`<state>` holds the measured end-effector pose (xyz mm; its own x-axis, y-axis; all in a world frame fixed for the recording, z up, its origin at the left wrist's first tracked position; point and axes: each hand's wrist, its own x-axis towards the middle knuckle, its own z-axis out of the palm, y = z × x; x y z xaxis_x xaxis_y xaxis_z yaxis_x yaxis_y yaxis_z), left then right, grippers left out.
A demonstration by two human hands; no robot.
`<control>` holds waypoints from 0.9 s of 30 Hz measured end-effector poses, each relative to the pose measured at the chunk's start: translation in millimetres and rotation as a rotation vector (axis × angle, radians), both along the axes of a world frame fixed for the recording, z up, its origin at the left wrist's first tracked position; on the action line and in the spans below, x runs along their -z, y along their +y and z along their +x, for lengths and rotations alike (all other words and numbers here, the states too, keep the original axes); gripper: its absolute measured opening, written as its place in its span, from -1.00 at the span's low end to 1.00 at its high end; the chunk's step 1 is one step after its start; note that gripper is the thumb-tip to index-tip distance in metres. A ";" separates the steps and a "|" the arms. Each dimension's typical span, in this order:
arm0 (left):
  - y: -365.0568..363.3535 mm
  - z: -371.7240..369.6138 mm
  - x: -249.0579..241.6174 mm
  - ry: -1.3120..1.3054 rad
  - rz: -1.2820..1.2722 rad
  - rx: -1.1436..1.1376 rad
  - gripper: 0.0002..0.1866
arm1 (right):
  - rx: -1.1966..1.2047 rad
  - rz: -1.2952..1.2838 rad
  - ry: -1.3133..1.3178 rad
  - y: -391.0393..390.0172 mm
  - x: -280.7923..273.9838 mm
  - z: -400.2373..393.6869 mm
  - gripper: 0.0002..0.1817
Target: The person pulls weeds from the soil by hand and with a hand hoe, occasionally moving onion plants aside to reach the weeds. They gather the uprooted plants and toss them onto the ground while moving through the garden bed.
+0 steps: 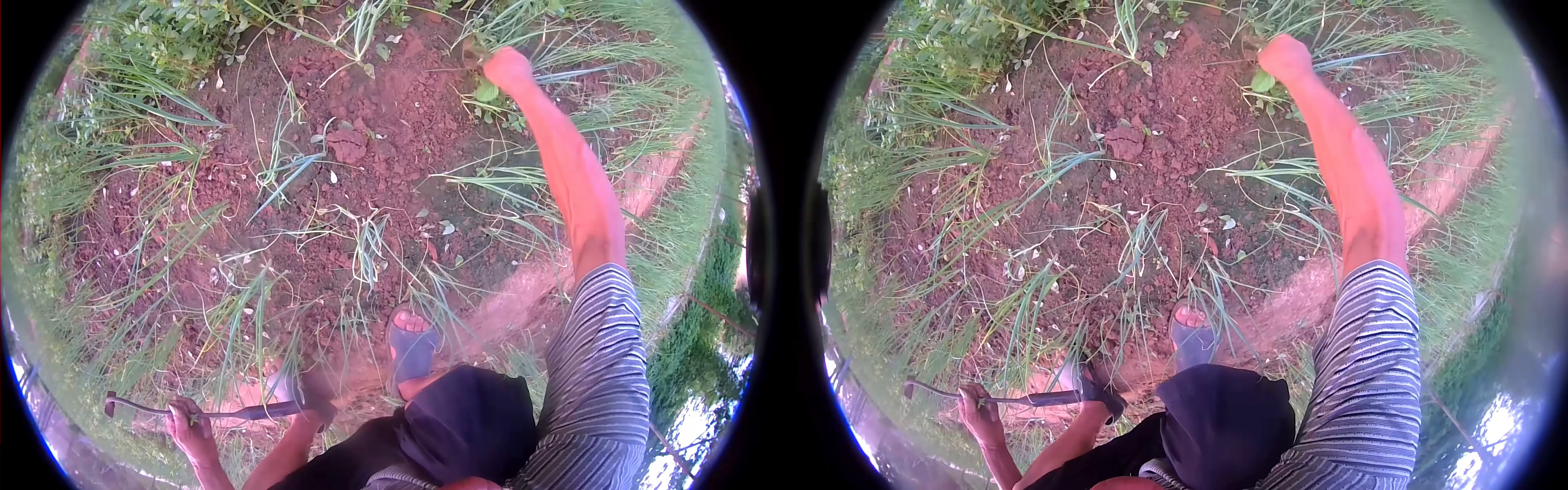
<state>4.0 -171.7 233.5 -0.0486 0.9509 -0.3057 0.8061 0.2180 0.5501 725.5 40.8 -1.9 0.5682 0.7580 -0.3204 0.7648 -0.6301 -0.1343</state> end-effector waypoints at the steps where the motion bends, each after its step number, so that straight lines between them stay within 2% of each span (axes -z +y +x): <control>1: -0.6 0.4 0.6 -0.048 -0.027 -0.061 -0.68 | -0.286 -0.116 -0.294 0.1 2.7 -2.4 -0.78; 2: -0.6 0.3 -0.2 -0.154 -0.079 -0.172 -0.70 | -0.210 -0.205 -0.226 4.3 -2.3 -15.5 -0.75; 4: 2.3 -1.2 -2.8 -0.365 -0.186 -0.383 -0.73 | -0.183 -0.132 -0.191 -1.6 0.7 -45.0 -0.77; 7: 3.1 -13.4 8.9 0.144 0.133 0.296 -0.86 | -0.055 -0.044 -0.205 -7.8 13.3 -54.9 -0.80; 8: 2.8 -13.5 12.2 0.135 0.160 0.285 -0.90 | 0.015 -0.069 -0.161 -5.8 8.9 -54.5 -0.80; 9: 1.6 -12.8 13.7 0.096 0.137 0.233 -0.90 | -0.022 -0.060 -0.220 -6.4 11.6 -49.8 -0.81; 11: -2.0 -8.7 13.4 0.025 0.081 0.129 -0.81 | -0.022 -0.045 -0.178 -7.4 6.9 -44.3 -0.81; 12: -3.7 -13.9 20.0 -0.041 0.068 0.051 -0.95 | -0.059 -0.052 -0.189 -6.5 6.3 -42.7 -0.81; 15: 10.3 -3.2 5.6 -0.589 -0.247 -0.595 -0.79 | -0.162 -0.094 -0.202 -5.1 8.7 -42.2 -0.81; 16: 9.0 -2.7 11.6 -0.515 -0.164 -0.566 -0.64 | -0.203 -0.119 -0.206 -2.8 6.6 -43.6 -0.80; 18: 7.5 -1.2 14.2 -0.434 -0.106 -0.487 -0.65 | -0.356 -0.190 -0.288 -2.1 3.8 -46.0 -0.81; 19: 4.4 -2.8 13.1 -0.388 -0.079 -0.452 -0.66 | -0.346 -0.194 -0.276 -3.9 3.8 -45.9 -0.81; 20: -13.0 -65.9 25.4 -0.210 -0.165 -0.268 -0.67 | -0.344 -0.197 -0.265 -3.5 3.4 -46.4 -0.81; 24: -19.0 -63.8 24.1 -0.331 -0.176 -0.543 -0.89 | -0.256 -0.163 -0.264 0.0 8.4 -45.0 -0.81; 27: -15.0 -44.1 10.6 -0.043 -0.134 -0.280 -0.90 | -0.258 -0.168 -0.263 -0.8 17.3 -45.0 -0.79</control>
<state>-40.1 -186.7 222.9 -0.2877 0.8531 -0.4351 0.6812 0.5017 0.5332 680.5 40.0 -19.2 0.4451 0.8361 -0.3208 0.8954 -0.4092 0.1759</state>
